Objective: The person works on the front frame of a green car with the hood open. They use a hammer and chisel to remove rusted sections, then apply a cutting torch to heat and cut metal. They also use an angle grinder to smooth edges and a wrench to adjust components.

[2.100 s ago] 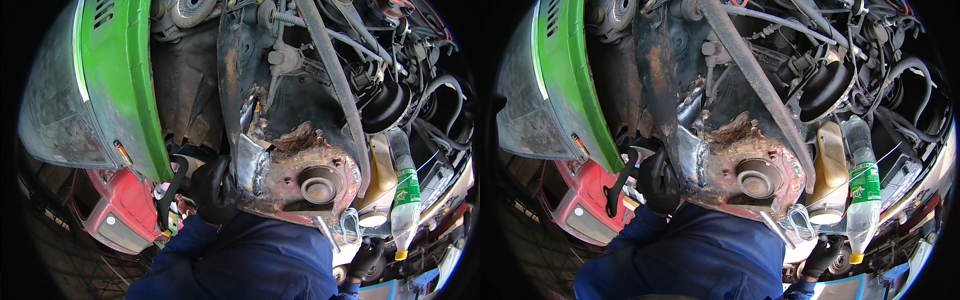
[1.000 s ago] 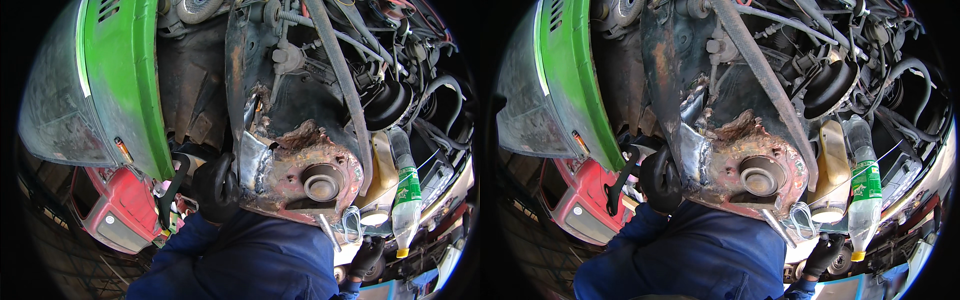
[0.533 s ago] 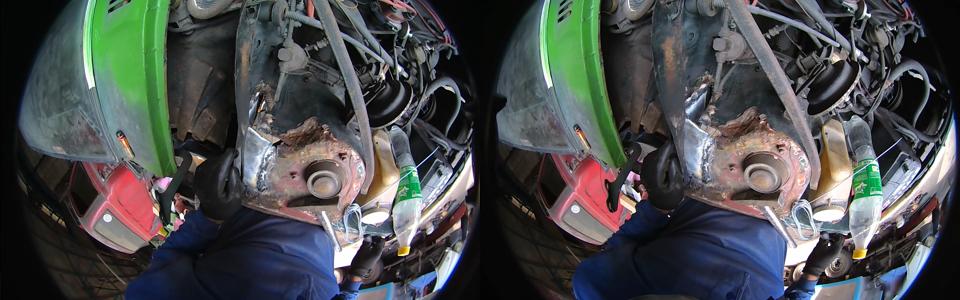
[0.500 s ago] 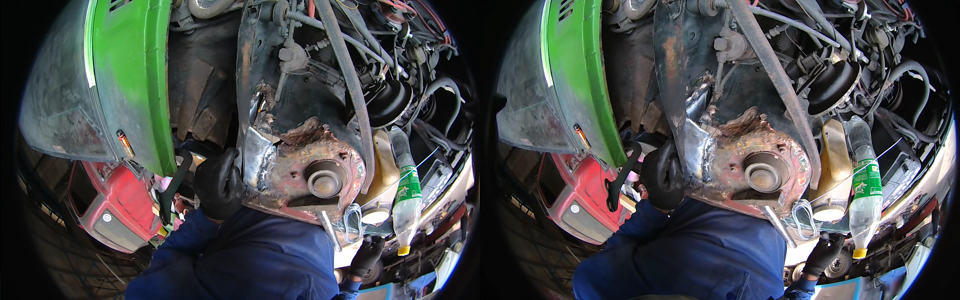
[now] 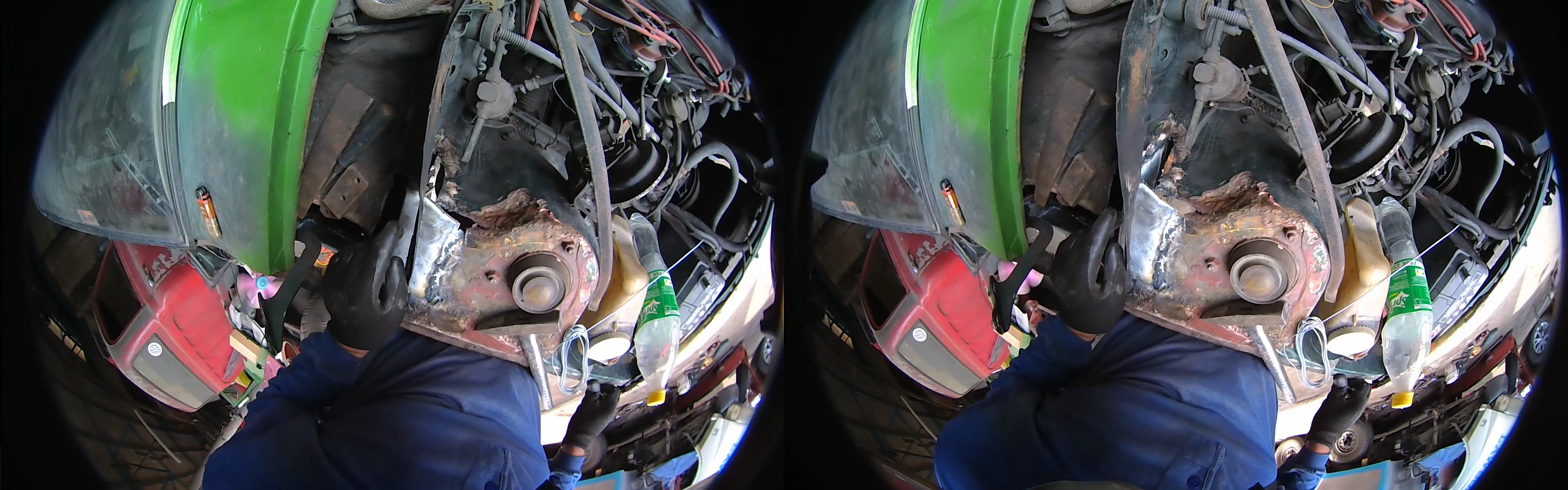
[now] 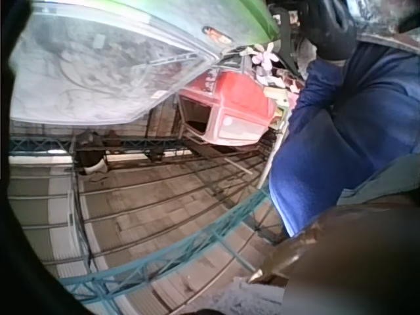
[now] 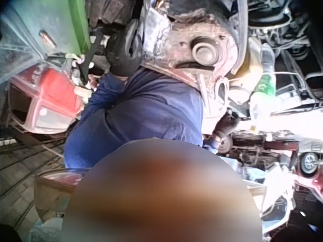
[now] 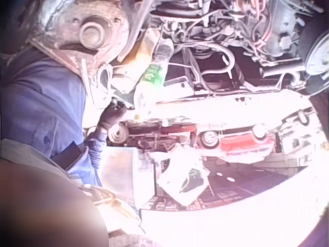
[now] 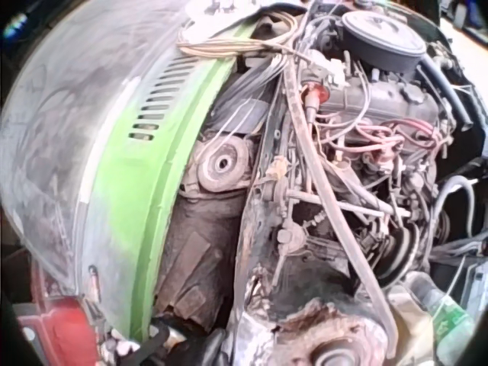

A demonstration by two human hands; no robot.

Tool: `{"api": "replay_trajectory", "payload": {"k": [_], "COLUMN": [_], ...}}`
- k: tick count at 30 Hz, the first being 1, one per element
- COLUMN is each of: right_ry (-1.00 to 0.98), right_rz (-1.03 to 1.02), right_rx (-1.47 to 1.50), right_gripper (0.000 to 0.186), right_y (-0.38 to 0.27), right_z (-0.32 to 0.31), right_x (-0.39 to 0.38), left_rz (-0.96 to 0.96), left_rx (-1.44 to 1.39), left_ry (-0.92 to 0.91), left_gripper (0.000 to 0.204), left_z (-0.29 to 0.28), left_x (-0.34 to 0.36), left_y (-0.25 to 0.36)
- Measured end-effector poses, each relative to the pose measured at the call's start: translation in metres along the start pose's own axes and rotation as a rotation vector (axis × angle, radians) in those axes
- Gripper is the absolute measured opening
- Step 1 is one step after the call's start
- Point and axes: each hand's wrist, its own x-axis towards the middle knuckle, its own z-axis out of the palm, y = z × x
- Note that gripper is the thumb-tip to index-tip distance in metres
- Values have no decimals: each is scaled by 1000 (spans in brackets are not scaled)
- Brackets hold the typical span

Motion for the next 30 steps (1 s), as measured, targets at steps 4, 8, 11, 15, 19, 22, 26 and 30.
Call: {"api": "replay_trajectory", "payload": {"k": [4, 8, 11, 15, 19, 22, 26, 30], "right_ry": [-14, 3, 19, 13, -12, -33, -3, 17], "right_rz": [16, 26, -12, -41, -21, -25, -73, -61], "right_rx": [-28, 8, 20, -30, 20, 56, -31, -4], "right_gripper": [16, 17, 21, 24, 22, 22, 23, 29], "right_y": [-1, -4, -8, -10, -7, -3, 2, 7], "right_z": [-1, 1, 2, 1, 0, 0, 1, 2], "right_x": [1, 1, 0, -1, 1, 3, 5, 5], "left_rz": [-10, -33, -65, -77, -77, -85, -105, -91], "left_rx": [-24, -44, -58, -64, -54, -62, -28, -51], "left_ry": [-48, -104, -154, -166, -173, -160, -185, -186], "left_gripper": [57, 65, 69, 70, 70, 60, 57, 58], "left_z": [0, -2, -3, -3, -6, -8, -11, -12], "left_x": [0, -3, -3, -2, 0, 1, 3, 3], "left_y": [-4, -6, -7, -6, -4, -1, 2, 2]}}
